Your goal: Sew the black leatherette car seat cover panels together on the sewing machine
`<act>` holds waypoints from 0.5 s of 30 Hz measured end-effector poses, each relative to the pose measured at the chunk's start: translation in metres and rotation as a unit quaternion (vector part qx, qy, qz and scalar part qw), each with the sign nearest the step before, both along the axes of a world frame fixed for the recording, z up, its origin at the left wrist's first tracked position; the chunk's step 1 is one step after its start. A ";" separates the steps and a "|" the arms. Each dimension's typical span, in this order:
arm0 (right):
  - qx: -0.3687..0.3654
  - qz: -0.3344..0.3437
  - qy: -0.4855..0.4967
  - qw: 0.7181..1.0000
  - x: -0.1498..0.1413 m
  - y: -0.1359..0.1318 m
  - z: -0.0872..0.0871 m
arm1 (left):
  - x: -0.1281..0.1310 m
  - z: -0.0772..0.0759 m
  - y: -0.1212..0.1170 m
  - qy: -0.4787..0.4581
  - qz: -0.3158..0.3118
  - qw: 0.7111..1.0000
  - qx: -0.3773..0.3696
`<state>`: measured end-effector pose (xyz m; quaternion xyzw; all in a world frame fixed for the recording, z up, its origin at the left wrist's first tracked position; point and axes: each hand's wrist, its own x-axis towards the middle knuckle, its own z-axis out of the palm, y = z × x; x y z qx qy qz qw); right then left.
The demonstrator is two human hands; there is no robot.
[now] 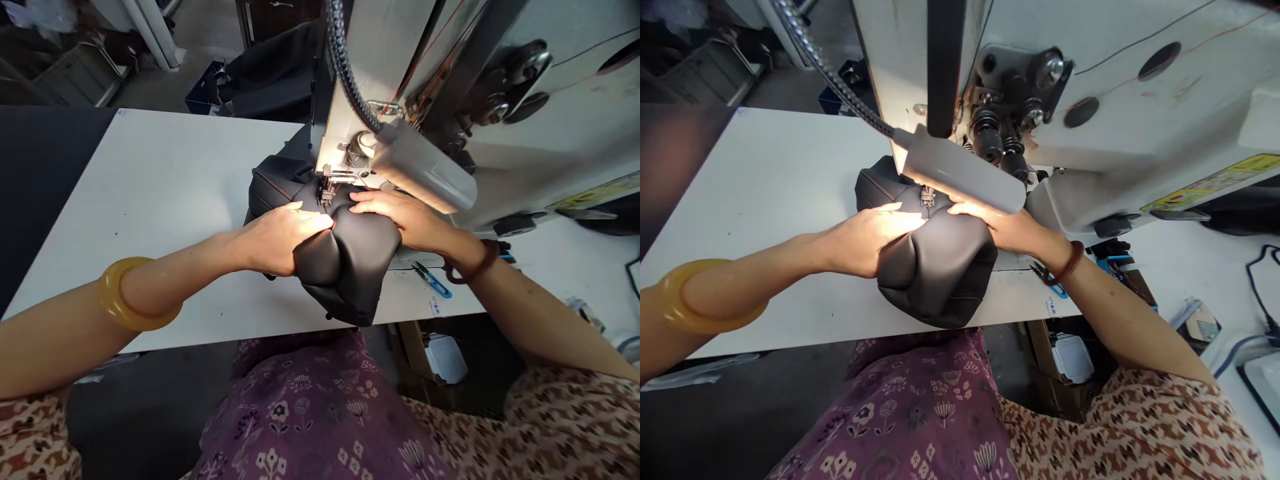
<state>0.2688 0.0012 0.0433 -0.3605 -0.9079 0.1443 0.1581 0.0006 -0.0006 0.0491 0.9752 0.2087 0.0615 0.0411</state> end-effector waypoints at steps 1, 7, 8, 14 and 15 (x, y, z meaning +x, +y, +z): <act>0.006 0.016 -0.014 1.000 -0.002 -0.006 0.007 | 0.002 0.001 -0.004 0.020 -0.013 1.000 0.012; 0.002 0.101 -0.167 0.981 -0.027 -0.027 0.029 | 0.014 -0.007 -0.023 0.088 -0.044 0.990 0.101; 0.013 0.095 -0.184 0.978 -0.031 -0.028 0.028 | 0.014 -0.009 -0.024 0.090 -0.035 0.989 0.114; 0.055 0.059 -0.195 0.978 -0.040 -0.033 0.018 | 0.005 -0.012 -0.023 0.111 0.018 0.983 0.146; 0.056 0.056 -0.192 0.978 -0.040 -0.033 0.017 | 0.003 -0.011 -0.022 0.105 0.021 0.985 0.137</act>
